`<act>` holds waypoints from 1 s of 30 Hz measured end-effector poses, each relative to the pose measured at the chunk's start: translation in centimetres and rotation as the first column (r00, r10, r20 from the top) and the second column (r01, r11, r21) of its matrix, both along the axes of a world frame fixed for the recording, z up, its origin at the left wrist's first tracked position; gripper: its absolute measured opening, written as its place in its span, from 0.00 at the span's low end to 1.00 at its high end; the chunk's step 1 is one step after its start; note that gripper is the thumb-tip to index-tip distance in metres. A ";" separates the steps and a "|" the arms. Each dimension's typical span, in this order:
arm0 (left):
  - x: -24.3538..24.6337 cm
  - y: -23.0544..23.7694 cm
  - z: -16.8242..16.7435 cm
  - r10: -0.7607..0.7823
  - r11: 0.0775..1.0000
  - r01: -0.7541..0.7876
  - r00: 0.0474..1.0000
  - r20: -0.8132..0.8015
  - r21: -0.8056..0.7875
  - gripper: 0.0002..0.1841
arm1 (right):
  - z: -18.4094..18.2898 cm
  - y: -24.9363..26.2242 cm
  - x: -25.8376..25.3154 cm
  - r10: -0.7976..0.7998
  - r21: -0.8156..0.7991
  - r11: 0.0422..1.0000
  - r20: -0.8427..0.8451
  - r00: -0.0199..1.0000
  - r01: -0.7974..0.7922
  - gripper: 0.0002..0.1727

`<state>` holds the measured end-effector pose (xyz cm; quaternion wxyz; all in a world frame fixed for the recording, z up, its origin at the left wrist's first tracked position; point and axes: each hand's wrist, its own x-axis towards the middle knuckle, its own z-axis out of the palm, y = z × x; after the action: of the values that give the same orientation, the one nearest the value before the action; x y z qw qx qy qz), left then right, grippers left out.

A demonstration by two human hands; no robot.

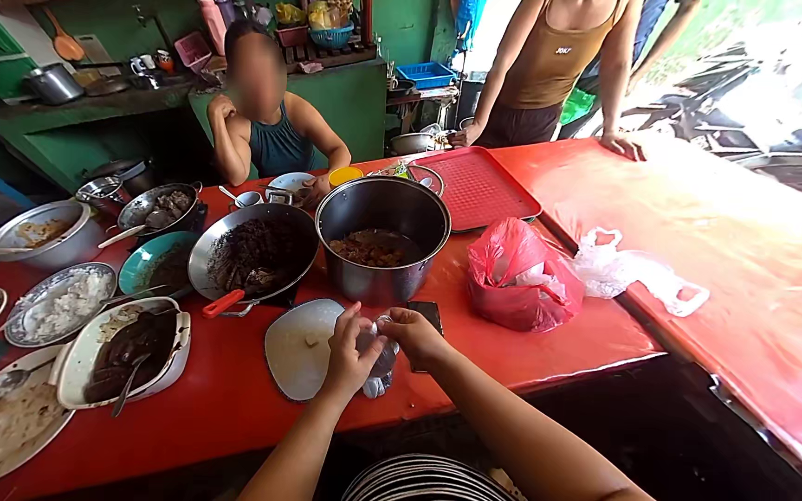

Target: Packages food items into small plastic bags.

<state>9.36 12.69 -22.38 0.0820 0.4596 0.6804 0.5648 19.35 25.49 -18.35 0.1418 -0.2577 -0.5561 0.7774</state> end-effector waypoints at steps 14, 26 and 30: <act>-1.0 -0.3 1.9 -0.031 0.973 0.085 0.970 0.242 -0.215 0.02 | -0.7 0.8 1.0 0.049 0.145 0.988 -0.034 0.998 -0.043 0.11; -0.3 -0.5 2.5 -0.043 0.959 0.192 0.825 0.563 -0.208 0.12 | 0.4 2.3 1.2 0.226 0.994 0.103 0.011 0.974 -0.035 0.00; -1.0 -1.0 3.4 -0.032 0.956 0.181 0.850 0.525 -0.233 0.15 | -0.7 0.6 0.7 0.130 0.941 -0.210 -0.242 0.961 0.265 0.07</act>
<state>8.39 11.70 -19.02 0.3554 0.3129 0.6780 0.5622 20.06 26.08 -19.09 0.4008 0.0198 -0.9131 0.0720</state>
